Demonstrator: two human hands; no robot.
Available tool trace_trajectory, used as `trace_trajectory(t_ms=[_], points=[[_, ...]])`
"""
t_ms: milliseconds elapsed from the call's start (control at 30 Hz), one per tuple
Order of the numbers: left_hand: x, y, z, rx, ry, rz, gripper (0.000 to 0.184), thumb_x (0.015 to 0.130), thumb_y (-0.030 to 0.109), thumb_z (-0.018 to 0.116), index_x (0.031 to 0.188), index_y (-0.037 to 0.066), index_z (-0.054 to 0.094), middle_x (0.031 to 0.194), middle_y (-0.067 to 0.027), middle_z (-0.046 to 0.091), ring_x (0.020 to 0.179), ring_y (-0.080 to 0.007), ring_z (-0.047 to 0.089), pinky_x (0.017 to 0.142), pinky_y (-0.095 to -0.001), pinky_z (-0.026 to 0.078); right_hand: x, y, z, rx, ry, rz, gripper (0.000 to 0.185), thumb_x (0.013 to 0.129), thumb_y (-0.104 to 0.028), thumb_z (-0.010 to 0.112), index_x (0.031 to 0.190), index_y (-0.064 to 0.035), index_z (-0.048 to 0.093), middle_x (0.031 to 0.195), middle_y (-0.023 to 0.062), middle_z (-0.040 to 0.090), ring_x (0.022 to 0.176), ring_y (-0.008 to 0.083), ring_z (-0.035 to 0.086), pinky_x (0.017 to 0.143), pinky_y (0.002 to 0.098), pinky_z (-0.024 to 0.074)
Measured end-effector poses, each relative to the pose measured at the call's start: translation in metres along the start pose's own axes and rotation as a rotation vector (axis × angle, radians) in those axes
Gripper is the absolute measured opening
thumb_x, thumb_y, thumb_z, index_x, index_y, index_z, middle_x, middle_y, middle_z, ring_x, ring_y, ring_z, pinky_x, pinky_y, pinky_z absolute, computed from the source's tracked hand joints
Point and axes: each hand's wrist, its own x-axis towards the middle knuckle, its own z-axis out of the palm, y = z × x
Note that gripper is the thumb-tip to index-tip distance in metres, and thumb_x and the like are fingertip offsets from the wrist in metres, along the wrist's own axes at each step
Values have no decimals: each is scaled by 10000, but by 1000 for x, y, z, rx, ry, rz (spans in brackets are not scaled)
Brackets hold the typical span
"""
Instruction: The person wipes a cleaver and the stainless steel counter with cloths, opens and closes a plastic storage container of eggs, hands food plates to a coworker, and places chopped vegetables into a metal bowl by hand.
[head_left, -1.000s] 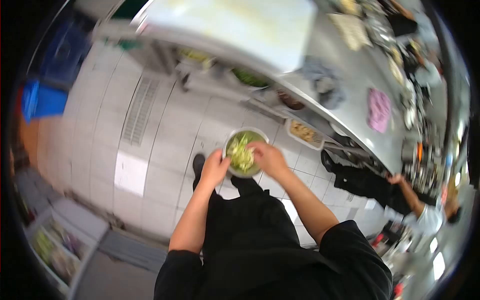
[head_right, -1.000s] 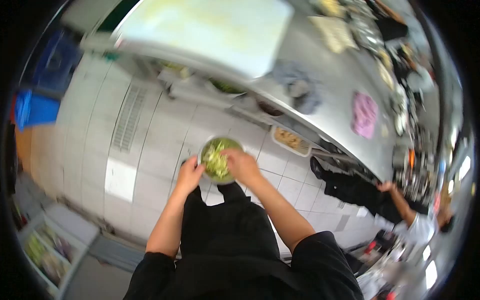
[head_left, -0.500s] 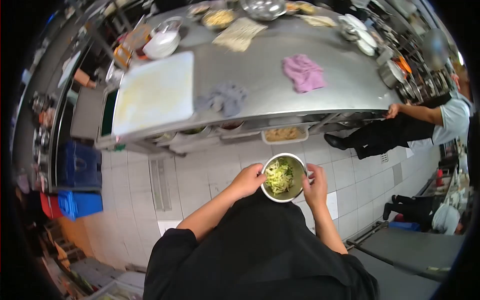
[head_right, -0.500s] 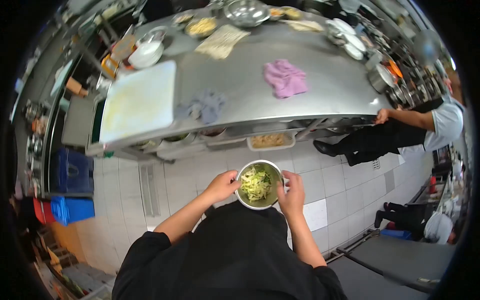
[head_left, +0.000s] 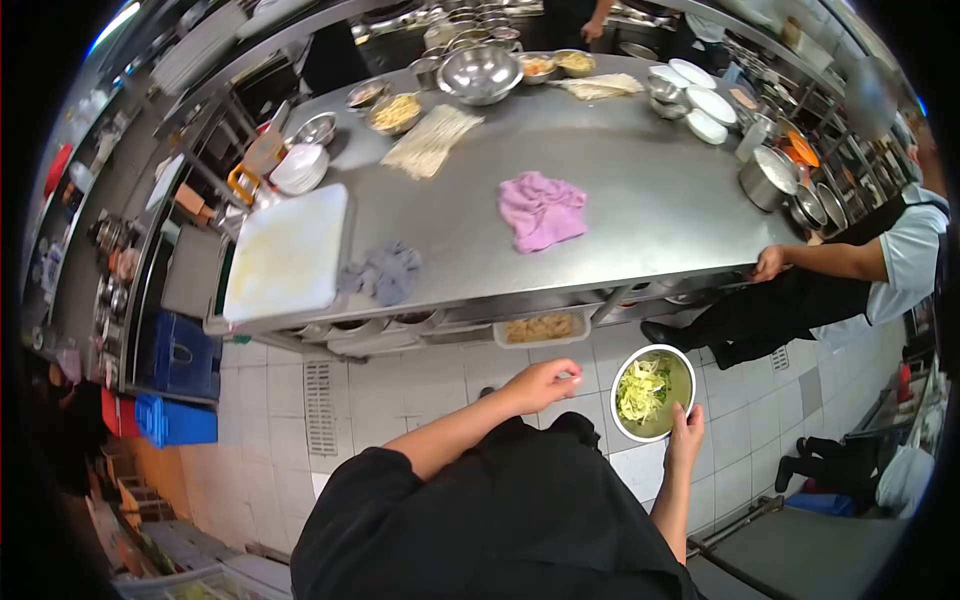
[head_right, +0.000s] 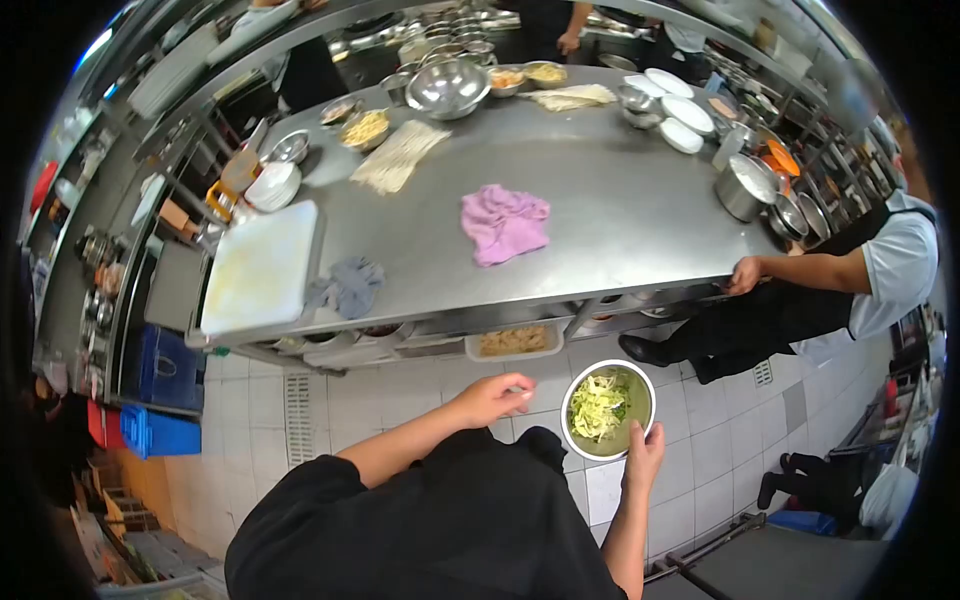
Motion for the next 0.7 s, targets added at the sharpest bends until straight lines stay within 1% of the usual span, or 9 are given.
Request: trace_trajectory(t_ms=[33, 100, 300, 367, 433, 500, 533, 633, 700], points=[[7, -1, -4, 23, 19, -51, 258, 971, 261, 522, 1120, 53, 563, 1131, -67, 614, 876, -141, 644, 731, -283, 518, 11, 0, -4, 7, 22, -5, 196, 896, -147, 597, 773, -73, 464, 706, -41, 438, 637, 48, 358, 541, 231, 322], [28, -12, -15, 40, 27, 11, 253, 972, 237, 517, 1144, 56, 562, 1097, -65, 619, 867, -146, 652, 723, -271, 516, 34, -2, -11, 118, -18, 74, 183, 921, -166, 582, 798, -76, 481, 707, -44, 449, 612, 39, 364, 527, 226, 319], [111, -2, -48, -130, 136, 11, 220, 972, 197, 504, 1091, 24, 570, 1091, -80, 619, 850, -153, 651, 706, -264, 512, 112, -29, -1, 179, 1, 99, 195, 929, -226, 595, 837, -82, 502, 704, -35, 501, 580, 36, 404, 510, 214, 334], [147, 7, -51, -169, 176, 7, 209, 965, 208, 508, 1060, 40, 588, 969, -37, 623, 818, -118, 637, 694, -249, 506, 145, -29, 3, 186, -5, 98, 221, 922, -244, 607, 813, -91, 491, 675, -38, 485, 562, 36, 388, 496, 213, 320], [189, 21, -53, -198, 166, 34, 210, 958, 227, 526, 1040, 46, 592, 936, -38, 627, 794, -112, 636, 677, -244, 503, 184, -28, 10, 162, 40, 83, 242, 916, -257, 615, 793, -97, 483, 644, -44, 464, 550, 35, 368, 478, 210, 288], [232, 35, -58, -171, 175, -23, 218, 945, 253, 551, 1019, 53, 597, 883, -32, 629, 774, -113, 638, 669, -242, 500, 221, -25, 18, 193, 24, 166, 243, 917, -260, 614, 802, -91, 483, 677, -31, 473, 554, 46, 400, 485, 206, 343], [253, 51, -60, -186, 183, 30, 229, 935, 276, 562, 999, 59, 597, 839, -28, 627, 752, -111, 636, 630, -233, 495, 242, -22, 23, 232, -1, 211, 185, 931, -231, 581, 866, -90, 481, 743, -4, 529, 581, 75, 505, 533, 237, 479], [333, 81, -78, -190, 153, 29, 233, 933, 281, 558, 985, 57, 596, 845, -34, 630, 724, -110, 632, 574, -231, 487, 303, -11, 40, 302, -43, 329, 178, 933, -210, 569, 877, -81, 460, 741, 11, 507, 578, 98, 518, 556, 296, 541], [393, 99, -89, -148, 139, 25, 241, 936, 282, 547, 1002, 54, 584, 860, -43, 626, 690, -117, 629, 530, -237, 477, 335, -14, 47, 331, -29, 319, 169, 934, -193, 561, 884, -79, 446, 740, 19, 494, 583, 118, 535, 565, 335, 568]])
